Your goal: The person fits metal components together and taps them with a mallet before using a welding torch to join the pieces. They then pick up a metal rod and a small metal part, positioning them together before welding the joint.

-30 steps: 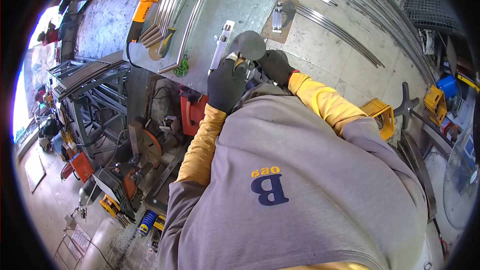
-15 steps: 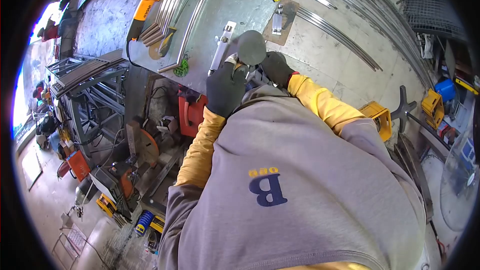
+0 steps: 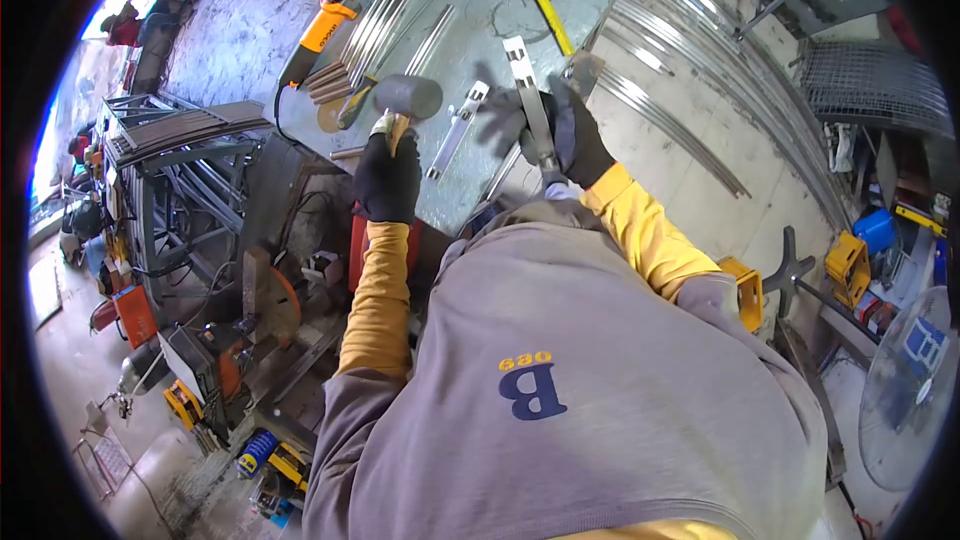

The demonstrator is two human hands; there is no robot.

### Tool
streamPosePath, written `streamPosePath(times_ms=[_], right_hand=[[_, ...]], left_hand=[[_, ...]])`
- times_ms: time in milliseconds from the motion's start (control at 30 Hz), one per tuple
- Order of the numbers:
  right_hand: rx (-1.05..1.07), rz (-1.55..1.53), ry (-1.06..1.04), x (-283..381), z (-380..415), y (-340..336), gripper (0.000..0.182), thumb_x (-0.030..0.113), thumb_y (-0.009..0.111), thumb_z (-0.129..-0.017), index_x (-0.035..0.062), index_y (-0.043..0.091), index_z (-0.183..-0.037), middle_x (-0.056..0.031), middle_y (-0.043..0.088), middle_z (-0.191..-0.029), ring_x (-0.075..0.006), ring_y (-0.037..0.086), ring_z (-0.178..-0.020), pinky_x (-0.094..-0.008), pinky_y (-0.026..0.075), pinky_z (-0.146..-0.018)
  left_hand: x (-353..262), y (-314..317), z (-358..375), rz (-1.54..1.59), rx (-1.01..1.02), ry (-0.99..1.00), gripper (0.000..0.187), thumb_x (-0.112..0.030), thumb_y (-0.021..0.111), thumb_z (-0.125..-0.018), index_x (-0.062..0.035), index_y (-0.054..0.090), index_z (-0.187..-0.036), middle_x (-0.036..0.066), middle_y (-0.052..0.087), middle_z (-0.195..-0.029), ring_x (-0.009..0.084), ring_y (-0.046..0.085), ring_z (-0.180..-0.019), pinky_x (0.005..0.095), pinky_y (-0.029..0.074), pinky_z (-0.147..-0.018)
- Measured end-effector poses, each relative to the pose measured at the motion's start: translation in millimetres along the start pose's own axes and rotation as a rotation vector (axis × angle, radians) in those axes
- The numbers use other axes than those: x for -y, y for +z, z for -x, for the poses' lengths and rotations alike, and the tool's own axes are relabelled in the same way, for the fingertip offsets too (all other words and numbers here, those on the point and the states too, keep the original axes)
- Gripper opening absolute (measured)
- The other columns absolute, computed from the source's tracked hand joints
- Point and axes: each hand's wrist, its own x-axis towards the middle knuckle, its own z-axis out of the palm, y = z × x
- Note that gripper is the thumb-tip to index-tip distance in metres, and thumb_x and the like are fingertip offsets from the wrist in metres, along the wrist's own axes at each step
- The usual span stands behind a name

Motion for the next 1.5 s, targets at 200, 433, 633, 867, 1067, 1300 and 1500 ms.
streamPosePath(times_ms=[200,433,633,867,1067,1300,1500], right_hand=[[0.065,0.063,-0.145,57,-38,39,0.127,0.095,0.010,-0.086,-0.0105,0.057,-0.138,-0.0086,0.068,-0.074,-0.0181,0.055,-0.050,-0.0308,0.046,-0.050],[0.160,0.088,-0.200,81,-57,78,0.130,0.100,0.022,-0.080,-0.0104,0.057,-0.138,-0.0100,0.072,-0.078,-0.0163,0.059,-0.052,-0.0289,0.050,-0.051],[0.214,0.127,-0.218,88,-64,102,0.130,0.100,0.025,-0.080,-0.0122,0.056,-0.137,-0.0104,0.072,-0.078,-0.0161,0.059,-0.051,-0.0284,0.048,-0.048],[0.217,0.224,-0.280,92,-72,112,0.127,0.098,0.025,-0.083,-0.0114,0.057,-0.137,-0.0088,0.073,-0.081,-0.0155,0.059,-0.052,-0.0287,0.048,-0.049],[0.187,0.225,-0.243,93,-72,116,0.118,0.095,0.018,-0.087,-0.0034,0.069,-0.128,-0.0081,0.074,-0.081,-0.0160,0.061,-0.057,-0.0285,0.049,-0.052],[0.249,0.164,-0.263,93,-76,118,0.122,0.096,0.025,-0.086,-0.0104,0.059,-0.135,-0.0085,0.074,-0.080,-0.0157,0.061,-0.052,-0.0295,0.050,-0.050],[0.263,0.164,-0.261,93,-71,121,0.116,0.091,0.026,-0.090,-0.0115,0.059,-0.134,-0.0099,0.074,-0.083,-0.0153,0.061,-0.052,-0.0279,0.049,-0.049]], left_hand=[[13,39,2,-0.104,-0.183,0.098,0.038,-0.035,0.069,-0.093,-0.0086,0.069,-0.120,0.018,0.073,-0.106,0.0408,0.070,-0.093,0.0501,0.055,-0.081],[9,42,4,-0.158,-0.205,0.091,0.037,-0.037,0.069,-0.091,-0.0077,0.069,-0.114,0.016,0.072,-0.101,0.0394,0.070,-0.090,0.0507,0.054,-0.078],[5,41,6,-0.194,-0.209,0.105,0.035,-0.034,0.069,-0.091,-0.0083,0.070,-0.114,0.016,0.071,-0.098,0.0381,0.069,-0.088,0.0492,0.054,-0.077],[7,43,6,-0.187,-0.245,0.129,0.034,-0.035,0.068,-0.091,-0.0091,0.070,-0.114,0.014,0.070,-0.097,0.0380,0.069,-0.085,0.0492,0.054,-0.074],[7,43,6,-0.193,-0.238,0.128,0.033,-0.035,0.068,-0.091,-0.0091,0.070,-0.111,0.014,0.070,-0.097,0.0378,0.069,-0.085,0.0491,0.054,-0.074],[6,42,7,-0.185,-0.231,0.116,0.033,-0.035,0.068,-0.090,-0.0084,0.069,-0.110,0.015,0.070,-0.096,0.0381,0.069,-0.086,0.0493,0.054,-0.074],[4,40,6,-0.211,-0.184,0.067,0.037,-0.036,0.068,-0.091,-0.0087,0.069,-0.116,0.016,0.071,-0.101,0.0382,0.069,-0.090,0.0489,0.054,-0.078]])
